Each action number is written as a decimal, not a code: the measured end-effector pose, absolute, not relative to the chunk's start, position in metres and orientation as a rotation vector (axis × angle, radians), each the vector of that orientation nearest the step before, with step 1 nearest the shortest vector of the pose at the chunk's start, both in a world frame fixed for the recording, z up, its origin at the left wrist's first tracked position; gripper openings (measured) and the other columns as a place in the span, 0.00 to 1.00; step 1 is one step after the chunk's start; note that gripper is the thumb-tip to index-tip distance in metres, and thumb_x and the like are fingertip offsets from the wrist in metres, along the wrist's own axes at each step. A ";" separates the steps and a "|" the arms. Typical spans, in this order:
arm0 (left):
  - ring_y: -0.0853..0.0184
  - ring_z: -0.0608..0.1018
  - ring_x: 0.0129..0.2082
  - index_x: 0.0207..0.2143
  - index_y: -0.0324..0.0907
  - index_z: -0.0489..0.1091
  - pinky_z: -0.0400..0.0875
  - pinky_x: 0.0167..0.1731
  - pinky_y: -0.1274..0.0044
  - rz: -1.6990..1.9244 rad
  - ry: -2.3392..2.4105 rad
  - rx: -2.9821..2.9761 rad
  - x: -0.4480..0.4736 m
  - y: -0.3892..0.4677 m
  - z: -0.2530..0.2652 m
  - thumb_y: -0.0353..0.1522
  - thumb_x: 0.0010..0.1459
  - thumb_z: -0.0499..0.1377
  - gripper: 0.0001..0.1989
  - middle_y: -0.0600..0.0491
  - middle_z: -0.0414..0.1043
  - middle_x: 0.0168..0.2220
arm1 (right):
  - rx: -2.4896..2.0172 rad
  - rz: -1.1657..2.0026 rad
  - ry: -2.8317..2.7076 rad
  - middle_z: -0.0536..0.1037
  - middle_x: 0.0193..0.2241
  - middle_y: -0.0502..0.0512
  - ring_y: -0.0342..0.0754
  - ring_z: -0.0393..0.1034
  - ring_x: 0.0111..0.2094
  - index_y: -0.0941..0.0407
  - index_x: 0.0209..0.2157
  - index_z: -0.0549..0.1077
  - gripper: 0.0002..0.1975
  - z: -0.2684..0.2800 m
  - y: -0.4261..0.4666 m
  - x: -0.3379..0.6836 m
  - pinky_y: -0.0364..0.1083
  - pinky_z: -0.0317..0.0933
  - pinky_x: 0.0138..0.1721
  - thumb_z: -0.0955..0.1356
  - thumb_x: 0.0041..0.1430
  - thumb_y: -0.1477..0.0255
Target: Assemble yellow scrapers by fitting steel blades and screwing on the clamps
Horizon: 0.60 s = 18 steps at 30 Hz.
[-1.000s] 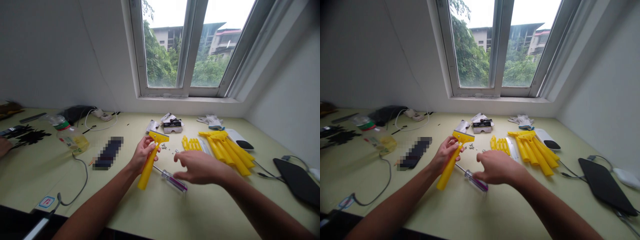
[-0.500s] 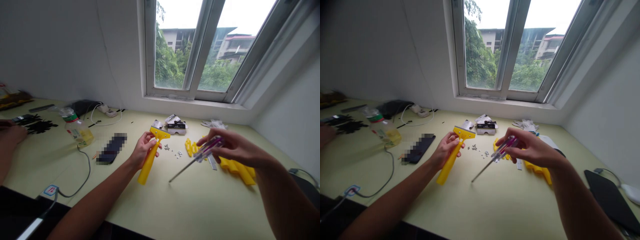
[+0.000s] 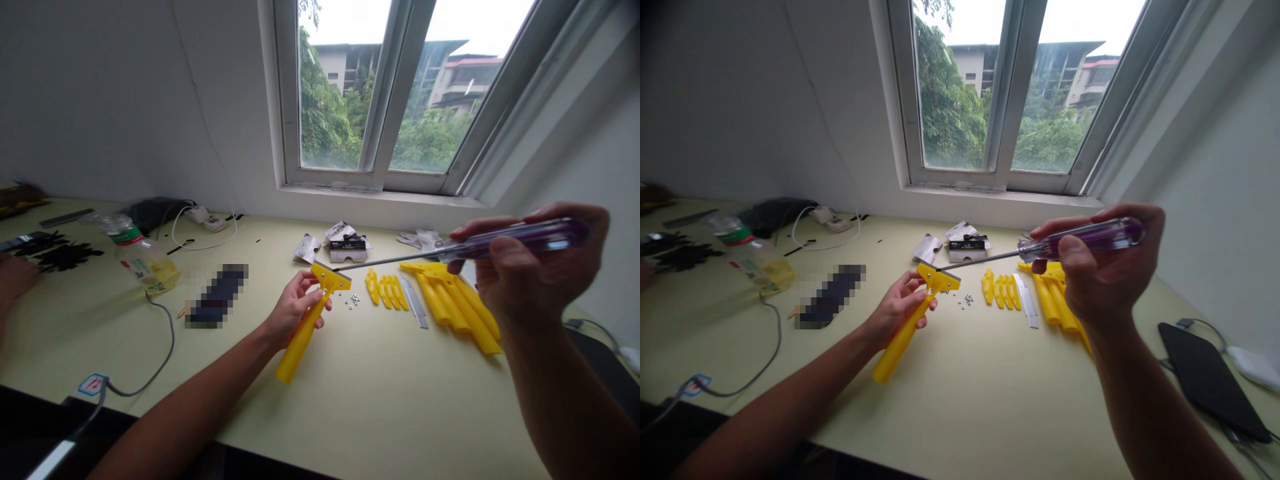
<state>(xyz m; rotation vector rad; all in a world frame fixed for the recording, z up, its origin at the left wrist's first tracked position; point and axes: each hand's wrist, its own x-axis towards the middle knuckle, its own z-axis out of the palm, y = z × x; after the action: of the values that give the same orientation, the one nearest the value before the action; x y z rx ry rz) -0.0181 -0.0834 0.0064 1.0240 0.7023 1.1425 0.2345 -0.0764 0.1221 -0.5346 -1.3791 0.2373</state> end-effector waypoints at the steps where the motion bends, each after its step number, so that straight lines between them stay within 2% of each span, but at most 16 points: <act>1: 0.69 0.75 0.34 0.44 0.43 0.62 0.68 0.19 0.83 1.141 0.701 1.025 -0.018 -0.084 0.006 0.31 0.58 0.60 0.12 0.48 0.61 0.51 | -0.542 0.250 -1.371 0.75 0.22 0.46 0.53 0.76 0.25 0.46 0.37 0.63 0.15 0.120 -0.076 0.233 0.46 0.63 0.15 0.71 0.50 0.71; 9: 0.69 0.75 0.33 0.43 0.43 0.62 0.67 0.18 0.83 1.143 0.698 1.012 -0.017 -0.084 0.007 0.31 0.58 0.60 0.12 0.48 0.61 0.51 | -0.609 0.396 -1.407 0.78 0.27 0.48 0.55 0.76 0.27 0.47 0.38 0.61 0.16 0.112 -0.082 0.221 0.49 0.63 0.17 0.71 0.51 0.73; 15: 0.68 0.75 0.34 0.43 0.43 0.62 0.67 0.18 0.83 1.138 0.676 1.003 -0.017 -0.083 0.006 0.32 0.57 0.60 0.12 0.48 0.61 0.50 | -0.648 0.421 -1.419 0.78 0.27 0.46 0.52 0.72 0.21 0.46 0.37 0.60 0.15 0.112 -0.082 0.221 0.51 0.64 0.19 0.70 0.53 0.74; 18: 0.68 0.75 0.34 0.42 0.43 0.62 0.67 0.18 0.83 1.139 0.670 0.994 -0.018 -0.084 0.005 0.32 0.57 0.60 0.12 0.49 0.61 0.50 | -0.597 0.402 -1.415 0.78 0.27 0.47 0.52 0.72 0.21 0.46 0.38 0.61 0.15 0.107 -0.077 0.222 0.50 0.64 0.18 0.70 0.53 0.73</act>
<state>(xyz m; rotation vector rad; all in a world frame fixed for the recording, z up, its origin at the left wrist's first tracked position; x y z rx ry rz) -0.0175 -0.0835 0.0052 0.9937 0.6704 1.1387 0.2218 -0.0768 0.1067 -0.5974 -1.4153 0.4019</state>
